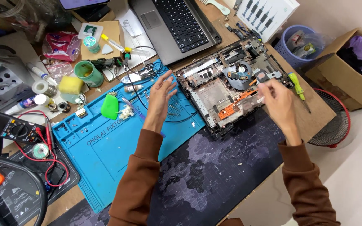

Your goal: Disassembling and reassembling a laptop on a repair bench, including handling the motherboard and casing

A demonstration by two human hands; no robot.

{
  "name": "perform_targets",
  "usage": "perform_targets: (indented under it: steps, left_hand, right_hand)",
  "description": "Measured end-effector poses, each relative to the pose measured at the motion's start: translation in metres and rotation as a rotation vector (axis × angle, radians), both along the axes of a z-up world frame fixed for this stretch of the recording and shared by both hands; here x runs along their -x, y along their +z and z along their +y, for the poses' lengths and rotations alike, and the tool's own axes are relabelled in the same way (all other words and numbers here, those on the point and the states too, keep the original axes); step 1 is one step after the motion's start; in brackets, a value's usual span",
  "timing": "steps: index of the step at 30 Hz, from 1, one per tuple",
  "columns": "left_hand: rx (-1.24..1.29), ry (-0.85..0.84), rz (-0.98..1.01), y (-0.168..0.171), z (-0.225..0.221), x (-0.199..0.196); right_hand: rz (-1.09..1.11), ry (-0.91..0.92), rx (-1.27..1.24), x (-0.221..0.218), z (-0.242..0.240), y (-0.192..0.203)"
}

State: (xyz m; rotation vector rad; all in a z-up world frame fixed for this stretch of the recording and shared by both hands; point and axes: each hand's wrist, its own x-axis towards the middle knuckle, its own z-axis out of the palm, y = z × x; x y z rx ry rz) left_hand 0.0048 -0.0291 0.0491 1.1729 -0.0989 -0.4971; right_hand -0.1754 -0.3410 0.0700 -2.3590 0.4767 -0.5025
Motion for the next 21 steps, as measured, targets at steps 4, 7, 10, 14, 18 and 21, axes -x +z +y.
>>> perform_targets:
  steps: [4, 7, 10, 14, 18, 21]
  left_hand:
    - [0.017, 0.022, 0.005, -0.006, -0.004, -0.011]
    - [-0.010, 0.083, 0.045, -0.015, -0.007, -0.023]
    - [-0.040, 0.116, 0.067, -0.020, -0.012, -0.041]
    - [-0.057, 0.168, 0.283, -0.027, -0.021, -0.057]
    - [0.065, 0.217, 0.361, -0.038, -0.028, -0.063]
    - [0.181, 0.251, 0.407, -0.033, -0.030, -0.067]
  right_hand:
    - [-0.051, 0.162, -0.026, -0.051, 0.016, 0.022]
    - [-0.039, 0.262, 0.056, -0.097, 0.015, 0.016]
    - [-0.068, 0.354, 0.093, -0.147, 0.007, 0.004]
    - [0.092, 0.286, 0.135, -0.206, 0.011, -0.005]
    - [0.248, 0.222, 0.175, -0.257, 0.013, -0.013]
    - [0.343, 0.124, 0.122, -0.280, 0.016, -0.021]
